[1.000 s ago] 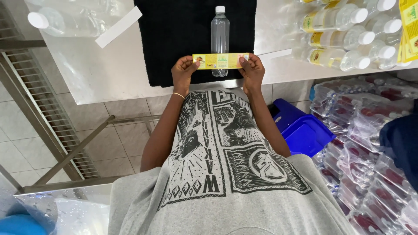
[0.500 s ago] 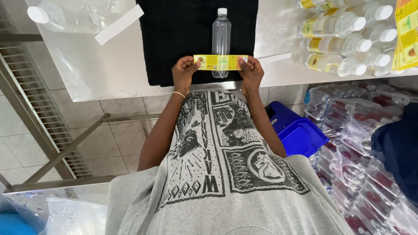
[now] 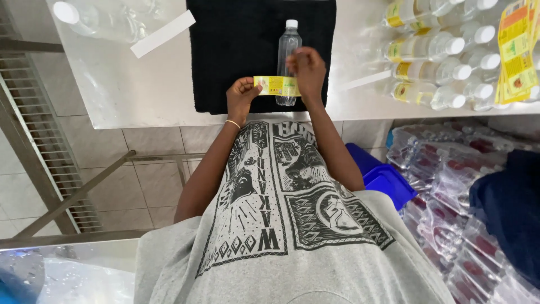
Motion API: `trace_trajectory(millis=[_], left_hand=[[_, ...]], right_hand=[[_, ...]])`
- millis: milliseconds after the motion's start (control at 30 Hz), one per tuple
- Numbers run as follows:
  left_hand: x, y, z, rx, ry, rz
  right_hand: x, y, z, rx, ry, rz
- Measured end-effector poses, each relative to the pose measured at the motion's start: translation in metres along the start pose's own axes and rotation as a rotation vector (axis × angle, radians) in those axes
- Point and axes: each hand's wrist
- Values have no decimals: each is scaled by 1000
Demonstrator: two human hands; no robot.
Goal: Manually applying adhesive labels to clear plastic water bottles on a production table.
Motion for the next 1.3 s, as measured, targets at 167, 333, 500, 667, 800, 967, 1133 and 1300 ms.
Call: trace_trajectory(millis=[167, 333, 500, 667, 800, 967, 1133, 1300], left_hand=[[-2, -5, 11, -11, 11, -6], [4, -7, 24, -30, 33, -1], [44, -98, 107, 442, 762, 97], [73, -120, 90, 779, 1321, -93], [82, -109, 115, 903, 1166, 217], [74, -122, 204, 344, 715, -372], [66, -118, 203, 64, 353, -603], [85, -103, 177, 518, 305, -173]], right_hand=[[3, 40, 19, -60, -616, 30], [7, 43, 5, 147, -877, -117], [2, -1, -64, 352, -422, 20], [7, -31, -87, 213, 60, -58], [-4, -52, -82, -66, 184, -100], [-33, -58, -86, -281, 234, -348], [-31, -66, -102, -412, 250, -567], [-11, -93, -146, -583, -368, -347]])
Point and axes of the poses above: each hand's wrist, its own y-axis towards the middle knuckle, its own x-axis out of the palm, z = x × y, and after that the axes turned 2 degrees about y, right-handed
